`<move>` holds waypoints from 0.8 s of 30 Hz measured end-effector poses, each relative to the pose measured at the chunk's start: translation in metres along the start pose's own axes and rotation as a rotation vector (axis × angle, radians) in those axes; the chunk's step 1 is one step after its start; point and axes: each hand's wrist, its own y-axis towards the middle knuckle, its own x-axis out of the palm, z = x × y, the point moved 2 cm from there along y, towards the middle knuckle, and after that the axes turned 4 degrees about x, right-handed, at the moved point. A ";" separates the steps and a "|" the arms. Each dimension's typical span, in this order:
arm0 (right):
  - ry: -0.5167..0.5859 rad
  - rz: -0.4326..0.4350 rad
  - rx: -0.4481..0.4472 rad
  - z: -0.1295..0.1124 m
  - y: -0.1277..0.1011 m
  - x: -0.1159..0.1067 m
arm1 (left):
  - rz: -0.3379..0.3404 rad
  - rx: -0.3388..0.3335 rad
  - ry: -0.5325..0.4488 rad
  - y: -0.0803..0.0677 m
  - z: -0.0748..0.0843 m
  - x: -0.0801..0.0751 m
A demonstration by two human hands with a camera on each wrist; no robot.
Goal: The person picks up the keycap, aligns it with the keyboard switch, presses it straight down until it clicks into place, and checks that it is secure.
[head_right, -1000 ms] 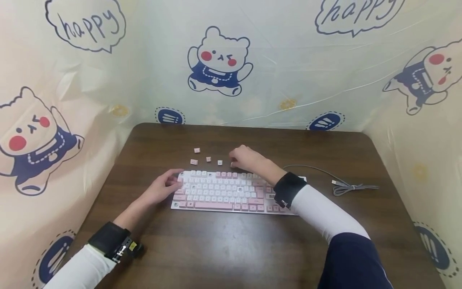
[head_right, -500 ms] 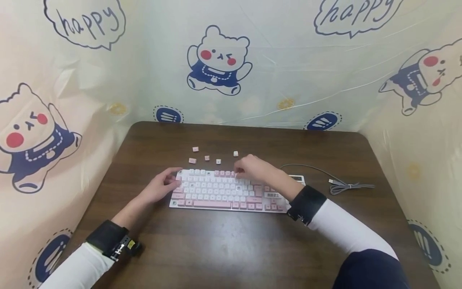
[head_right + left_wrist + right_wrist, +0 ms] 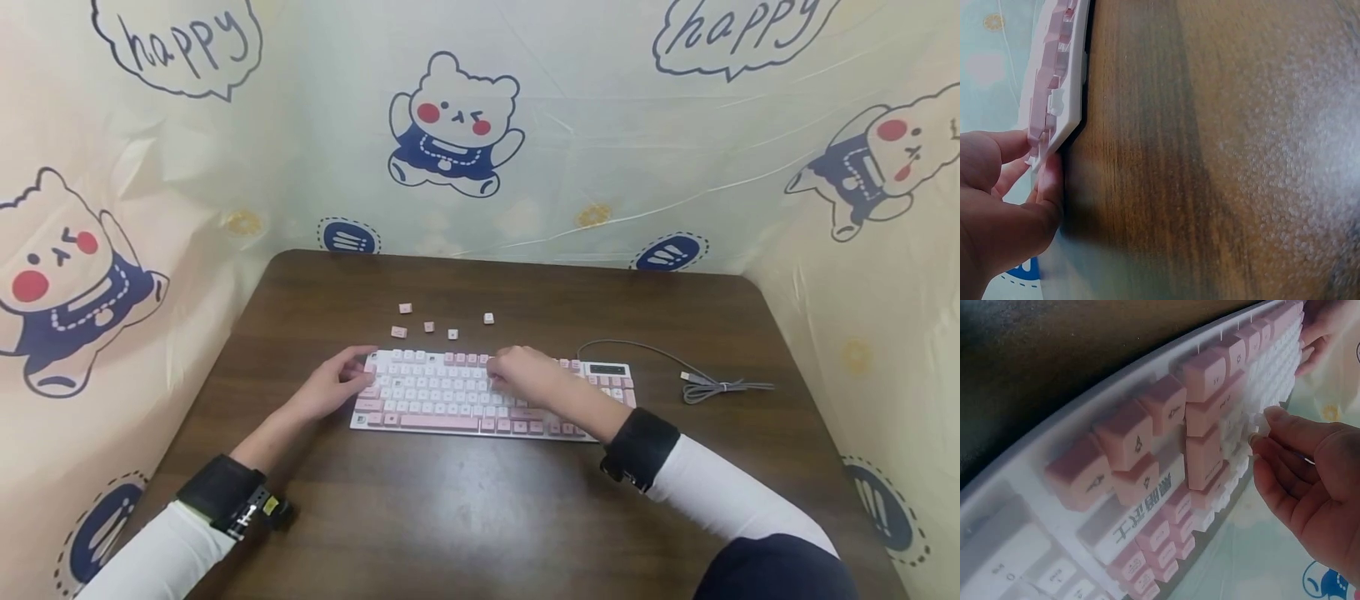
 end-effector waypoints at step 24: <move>0.017 0.117 -0.030 0.004 -0.012 0.017 | 0.002 -0.010 -0.022 -0.001 -0.001 0.000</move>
